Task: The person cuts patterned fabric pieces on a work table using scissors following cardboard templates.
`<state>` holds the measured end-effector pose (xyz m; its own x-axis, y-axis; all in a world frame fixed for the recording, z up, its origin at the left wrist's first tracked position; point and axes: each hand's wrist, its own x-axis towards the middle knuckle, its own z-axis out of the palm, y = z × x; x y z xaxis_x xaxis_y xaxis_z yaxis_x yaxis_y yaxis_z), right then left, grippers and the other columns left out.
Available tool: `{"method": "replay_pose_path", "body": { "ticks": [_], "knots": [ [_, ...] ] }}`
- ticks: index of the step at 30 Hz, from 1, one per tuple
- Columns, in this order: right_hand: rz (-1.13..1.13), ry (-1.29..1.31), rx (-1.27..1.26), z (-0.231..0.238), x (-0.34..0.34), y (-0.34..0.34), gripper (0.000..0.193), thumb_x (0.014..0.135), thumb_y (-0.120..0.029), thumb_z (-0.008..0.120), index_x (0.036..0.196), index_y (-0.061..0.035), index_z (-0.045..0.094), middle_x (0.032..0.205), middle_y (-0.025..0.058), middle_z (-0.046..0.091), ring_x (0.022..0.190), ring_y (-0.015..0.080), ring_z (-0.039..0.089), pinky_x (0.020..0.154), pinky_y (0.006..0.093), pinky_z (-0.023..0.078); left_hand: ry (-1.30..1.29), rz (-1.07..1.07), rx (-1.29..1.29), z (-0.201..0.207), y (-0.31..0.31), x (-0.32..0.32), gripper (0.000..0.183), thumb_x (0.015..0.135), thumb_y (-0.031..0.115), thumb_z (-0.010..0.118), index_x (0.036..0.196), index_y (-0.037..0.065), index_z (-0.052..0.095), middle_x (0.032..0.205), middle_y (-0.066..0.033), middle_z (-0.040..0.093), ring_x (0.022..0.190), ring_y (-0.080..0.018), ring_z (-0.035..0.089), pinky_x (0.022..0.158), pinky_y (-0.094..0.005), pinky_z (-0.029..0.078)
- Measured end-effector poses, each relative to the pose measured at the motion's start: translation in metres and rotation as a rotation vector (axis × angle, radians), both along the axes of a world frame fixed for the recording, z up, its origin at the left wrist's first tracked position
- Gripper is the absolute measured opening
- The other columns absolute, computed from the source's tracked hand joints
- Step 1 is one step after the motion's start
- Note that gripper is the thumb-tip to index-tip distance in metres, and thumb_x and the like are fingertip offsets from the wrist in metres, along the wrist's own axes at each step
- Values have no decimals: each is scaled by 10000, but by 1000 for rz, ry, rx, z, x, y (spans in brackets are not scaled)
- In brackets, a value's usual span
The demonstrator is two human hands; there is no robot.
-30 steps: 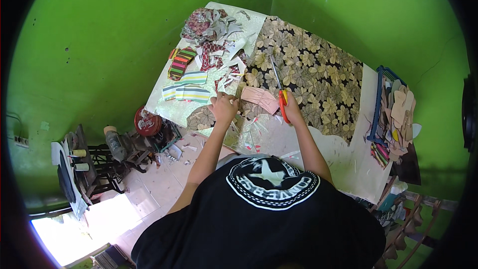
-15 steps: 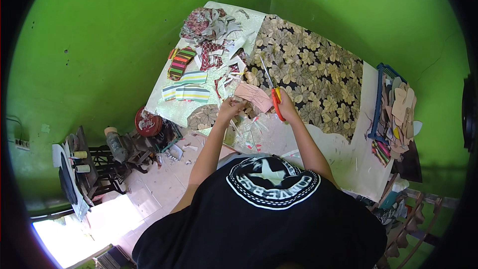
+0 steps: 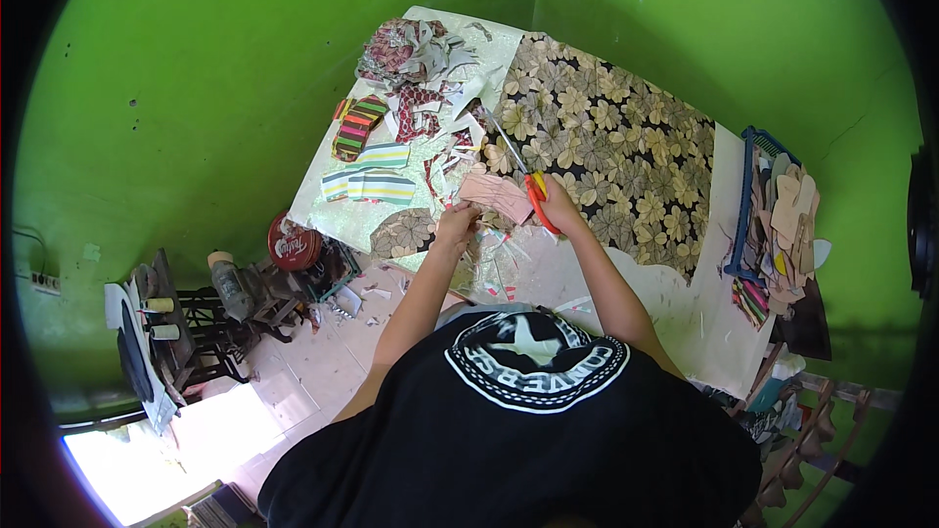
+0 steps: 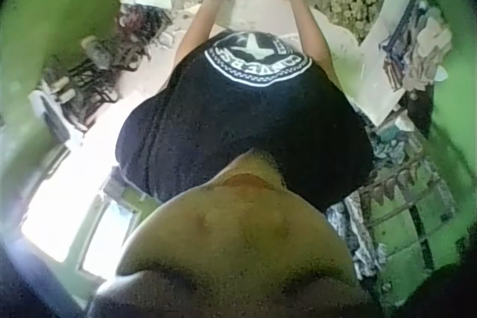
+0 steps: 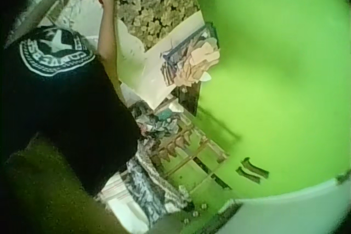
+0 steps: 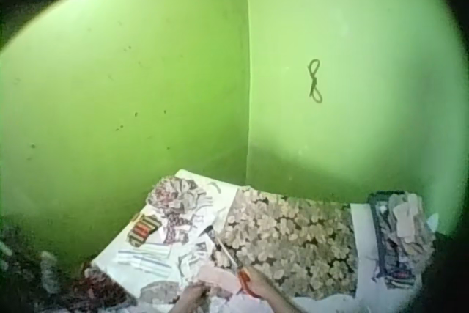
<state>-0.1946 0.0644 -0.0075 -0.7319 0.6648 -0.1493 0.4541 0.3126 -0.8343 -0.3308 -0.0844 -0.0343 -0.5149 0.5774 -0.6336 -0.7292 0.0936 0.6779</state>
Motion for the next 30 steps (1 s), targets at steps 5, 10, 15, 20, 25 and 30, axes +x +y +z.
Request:
{"method": "replay_pose_path", "body": {
  "ticks": [5,10,15,20,25,30],
  "knots": [
    [12,-122,-9,6,0,0,390,721,-120,584,1045,19,417,937,185,551,849,246,557,695,305,429,194,47,-49,13,6,9,281,696,-30,576,941,31,452,734,-40,530,552,-113,487,486,-233,386],
    [39,-116,38,2,-3,1,386,717,-131,595,1034,3,421,906,172,555,819,251,563,689,313,434,395,157,30,12,-1,18,458,702,-57,560,1095,54,353,826,-69,532,670,-125,513,567,-239,423],
    [51,-120,23,-6,-7,6,339,723,-137,598,989,-7,433,870,149,556,796,246,567,680,311,436,604,100,48,23,-5,23,474,724,-59,536,1163,37,385,1043,-117,526,902,-147,516,701,-227,431],
    [42,-115,23,7,-12,-2,332,732,-138,598,994,-10,439,841,136,551,761,248,561,661,321,435,763,-40,53,-10,-14,15,441,762,-57,511,1192,-1,427,1196,-101,470,1042,-138,478,816,-220,395],
    [1,-60,43,6,-10,-4,353,737,-149,601,1019,-15,438,838,129,546,744,243,552,653,318,434,700,56,147,-10,-13,17,404,777,-54,503,1176,-14,451,1184,-98,486,1060,-139,473,842,-217,381],
    [-31,-23,74,-9,-5,-1,373,743,-164,604,1045,-20,440,838,117,541,731,226,547,649,304,434,542,4,36,-3,-13,15,405,770,-48,522,1169,-20,456,1163,-90,502,999,-124,501,812,-206,395]
  ]
}}
